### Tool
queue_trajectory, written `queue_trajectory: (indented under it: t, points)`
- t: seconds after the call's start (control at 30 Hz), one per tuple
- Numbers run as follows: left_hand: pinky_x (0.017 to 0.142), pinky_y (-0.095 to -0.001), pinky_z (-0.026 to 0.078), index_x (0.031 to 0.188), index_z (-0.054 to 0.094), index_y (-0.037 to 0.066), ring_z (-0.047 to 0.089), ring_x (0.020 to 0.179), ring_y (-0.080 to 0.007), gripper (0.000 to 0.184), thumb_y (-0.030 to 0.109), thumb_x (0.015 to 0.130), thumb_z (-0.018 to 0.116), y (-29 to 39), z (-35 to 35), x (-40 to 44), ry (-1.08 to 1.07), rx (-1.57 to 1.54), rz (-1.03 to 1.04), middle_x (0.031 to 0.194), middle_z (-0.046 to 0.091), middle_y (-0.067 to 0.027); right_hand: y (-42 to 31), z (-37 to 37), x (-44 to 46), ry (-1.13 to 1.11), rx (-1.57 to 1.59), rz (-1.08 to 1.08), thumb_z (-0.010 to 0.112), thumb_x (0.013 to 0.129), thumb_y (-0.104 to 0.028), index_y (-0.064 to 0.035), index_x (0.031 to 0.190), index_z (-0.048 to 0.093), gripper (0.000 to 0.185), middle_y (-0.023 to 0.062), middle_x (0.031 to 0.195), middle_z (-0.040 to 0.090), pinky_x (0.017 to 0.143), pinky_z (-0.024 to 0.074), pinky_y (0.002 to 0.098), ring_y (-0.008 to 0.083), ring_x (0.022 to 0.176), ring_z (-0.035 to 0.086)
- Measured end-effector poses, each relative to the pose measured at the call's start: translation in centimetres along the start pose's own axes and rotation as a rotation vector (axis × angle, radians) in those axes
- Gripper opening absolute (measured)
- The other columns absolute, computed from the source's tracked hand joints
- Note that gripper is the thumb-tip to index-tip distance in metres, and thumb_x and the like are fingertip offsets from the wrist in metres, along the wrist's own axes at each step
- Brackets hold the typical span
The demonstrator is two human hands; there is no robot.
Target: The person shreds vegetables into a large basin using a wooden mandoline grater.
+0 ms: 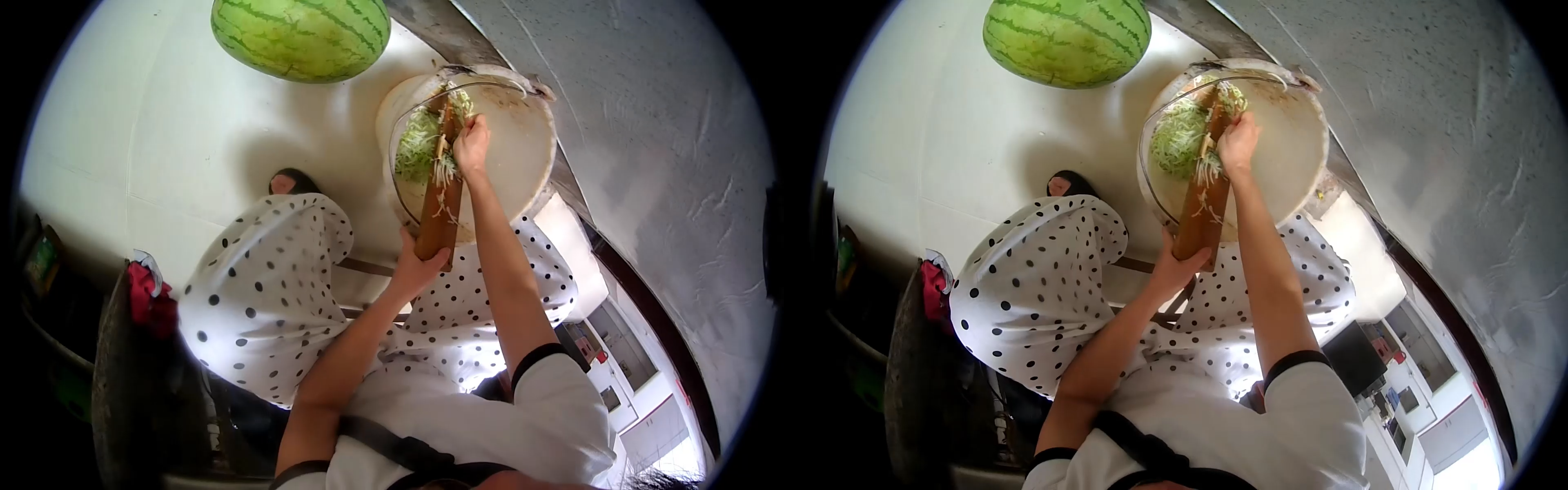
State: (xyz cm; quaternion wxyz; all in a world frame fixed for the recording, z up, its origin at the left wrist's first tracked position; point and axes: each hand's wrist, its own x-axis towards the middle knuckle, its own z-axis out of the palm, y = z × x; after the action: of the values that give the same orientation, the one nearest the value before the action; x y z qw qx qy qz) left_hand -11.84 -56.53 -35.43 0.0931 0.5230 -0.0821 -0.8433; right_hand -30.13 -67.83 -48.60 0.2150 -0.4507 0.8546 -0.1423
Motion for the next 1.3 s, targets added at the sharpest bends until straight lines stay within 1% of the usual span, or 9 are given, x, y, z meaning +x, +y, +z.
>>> queue_trajectory:
  t: [0.13, 0.33, 0.43, 0.53, 0.67, 0.77, 0.93, 1.07, 1.3]
  points:
    - [0.075, -0.0275, 0.048, 0.131, -0.006, -0.011, 0.055, 0.097, -0.0222, 0.09, 0.017, 0.08, 0.063, -0.6, -0.4, 1.7, -0.003, -0.031, 0.15, 0.113, 0.05, -0.0201, -1.5, -0.9, -3.8, 0.197, 0.134, -0.237, 0.043, 0.081, -0.003, -0.0011, 0.078, 0.047, 0.006, 0.0213, 0.077, 0.053, 0.07, 0.0357, 0.0467, 0.0383, 0.076, 0.046]
    - [0.074, -0.0296, 0.047, 0.13, -0.004, -0.01, 0.056, 0.096, -0.0242, 0.087, 0.02, 0.081, 0.061, 0.0, -0.4, -0.2, -0.022, 0.025, 0.025, 0.112, 0.05, -0.0207, 0.6, 0.3, 0.3, 0.019, -0.203, -0.14, 0.044, 0.081, -0.004, -0.0012, 0.083, 0.048, 0.006, 0.0194, 0.08, 0.052, 0.071, 0.0367, 0.0458, 0.0359, 0.077, 0.048]
    - [0.073, -0.03, 0.047, 0.129, -0.003, -0.01, 0.056, 0.095, -0.0242, 0.086, 0.02, 0.081, 0.061, 0.6, -0.6, 0.4, -0.011, 0.066, 0.081, 0.111, 0.05, -0.0207, 2.2, -0.5, -4.0, 0.089, 0.392, -0.072, 0.042, 0.081, -0.002, 0.0002, 0.088, 0.05, 0.011, 0.0193, 0.078, 0.052, 0.066, 0.0387, 0.0446, 0.0353, 0.074, 0.048]
    - [0.072, -0.0309, 0.047, 0.128, 0.001, -0.01, 0.056, 0.095, -0.0248, 0.081, 0.02, 0.081, 0.06, -1.3, -0.4, 0.6, -0.035, 0.032, 0.104, 0.111, 0.05, -0.0211, -0.3, -0.4, -1.6, 0.1, -0.23, -0.078, 0.04, 0.076, 0.002, -0.0006, 0.084, 0.049, 0.012, 0.019, 0.076, 0.051, 0.065, 0.0393, 0.0426, 0.0361, 0.071, 0.048]
    - [0.074, -0.0312, 0.047, 0.126, 0.005, -0.01, 0.056, 0.097, -0.0253, 0.078, 0.02, 0.08, 0.061, 1.5, -0.4, -0.3, -0.033, -0.009, -0.033, 0.111, 0.05, -0.0219, -0.2, -1.0, -2.1, 0.067, -0.078, -0.085, 0.039, 0.074, 0.001, -0.0004, 0.08, 0.048, 0.011, 0.019, 0.076, 0.051, 0.067, 0.0395, 0.0391, 0.0346, 0.074, 0.048]
    - [0.074, -0.0296, 0.047, 0.129, -0.004, -0.011, 0.055, 0.097, -0.0242, 0.088, 0.02, 0.08, 0.062, -2.4, -0.6, 2.0, -0.016, 0.024, 0.261, 0.112, 0.05, -0.0222, -1.6, -1.2, -3.4, 0.146, 0.015, -0.165, 0.041, 0.072, 0.004, -0.0024, 0.08, 0.045, 0.011, 0.0165, 0.074, 0.05, 0.064, 0.0375, 0.0389, 0.0347, 0.073, 0.047]
    - [0.074, -0.0288, 0.048, 0.129, -0.008, -0.011, 0.056, 0.097, -0.0246, 0.092, 0.02, 0.079, 0.062, -1.4, -0.7, 1.1, -0.048, -0.064, 0.033, 0.112, 0.05, -0.023, 0.2, 1.0, 0.2, 0.181, -0.256, -0.011, 0.04, 0.072, 0.004, -0.0034, 0.08, 0.045, 0.012, 0.0151, 0.074, 0.05, 0.065, 0.0364, 0.0413, 0.0338, 0.076, 0.048]
    - [0.071, -0.0292, 0.048, 0.13, -0.008, -0.012, 0.058, 0.092, -0.0233, 0.092, 0.02, 0.079, 0.062, -2.8, -0.5, 1.9, 0.021, 0.04, 0.199, 0.111, 0.051, -0.0216, -0.2, -1.0, -1.8, 0.052, -0.078, -0.042, 0.04, 0.072, 0.004, -0.0031, 0.078, 0.043, 0.01, 0.0174, 0.074, 0.048, 0.064, 0.0341, 0.0445, 0.0353, 0.075, 0.047]
    - [0.069, -0.0294, 0.048, 0.131, -0.008, -0.01, 0.058, 0.091, -0.0231, 0.092, 0.02, 0.079, 0.062, -1.8, -0.5, 0.8, -0.086, -0.028, 0.0, 0.11, 0.052, -0.0203, 2.3, 0.1, -1.5, 0.122, 0.125, 0.037, 0.041, 0.075, 0.003, -0.001, 0.08, 0.046, 0.008, 0.0176, 0.074, 0.049, 0.065, 0.0359, 0.0438, 0.0345, 0.072, 0.046]
